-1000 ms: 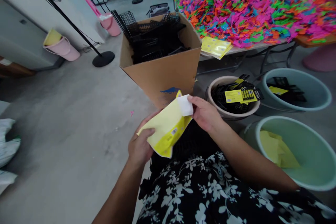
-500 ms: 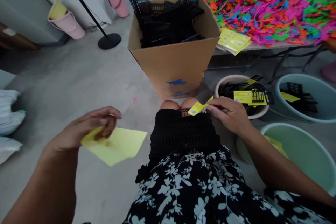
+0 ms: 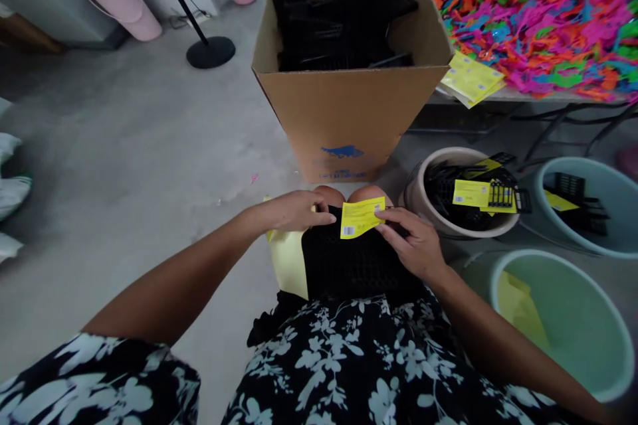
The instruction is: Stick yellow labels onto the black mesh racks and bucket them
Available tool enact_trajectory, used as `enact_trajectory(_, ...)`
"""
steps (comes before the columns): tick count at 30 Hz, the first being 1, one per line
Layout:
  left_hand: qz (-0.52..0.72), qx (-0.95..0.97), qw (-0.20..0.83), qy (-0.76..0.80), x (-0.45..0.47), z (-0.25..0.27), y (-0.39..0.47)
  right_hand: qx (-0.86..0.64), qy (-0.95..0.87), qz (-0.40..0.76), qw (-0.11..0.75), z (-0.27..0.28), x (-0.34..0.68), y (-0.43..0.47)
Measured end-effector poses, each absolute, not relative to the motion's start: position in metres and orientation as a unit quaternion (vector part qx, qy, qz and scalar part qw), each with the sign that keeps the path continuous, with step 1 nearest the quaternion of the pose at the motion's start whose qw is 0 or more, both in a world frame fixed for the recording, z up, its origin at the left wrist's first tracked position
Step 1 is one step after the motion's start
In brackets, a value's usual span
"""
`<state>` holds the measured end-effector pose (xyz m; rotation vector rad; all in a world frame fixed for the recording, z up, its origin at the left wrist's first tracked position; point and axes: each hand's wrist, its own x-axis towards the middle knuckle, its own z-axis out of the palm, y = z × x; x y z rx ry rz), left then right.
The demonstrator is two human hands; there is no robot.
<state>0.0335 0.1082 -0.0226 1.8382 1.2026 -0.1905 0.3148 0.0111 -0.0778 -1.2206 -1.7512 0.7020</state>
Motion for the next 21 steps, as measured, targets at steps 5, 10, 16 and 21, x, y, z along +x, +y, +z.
enact_trajectory(5, -0.072, 0.770, 0.406, 0.487, 0.049, -0.040, 0.108, -0.499, -0.699, 0.287, 0.423, -0.085, 0.314, 0.013)
enact_trajectory(10, -0.043, 0.765, 0.383, 0.516, 0.058, -0.043, 0.102, -0.503, -0.705, 0.292, 0.406, -0.088, 0.314, 0.013)
enact_trajectory(16, -0.055, 0.748, 0.351, 0.560, 0.065, -0.047, 0.100, -0.495, -0.718, 0.300, 0.387, -0.088, 0.317, 0.013)
enact_trajectory(21, -0.059, 0.744, 0.351, 0.565, 0.065, -0.049, 0.098, -0.489, -0.723, 0.300, 0.386, -0.091, 0.319, 0.013)
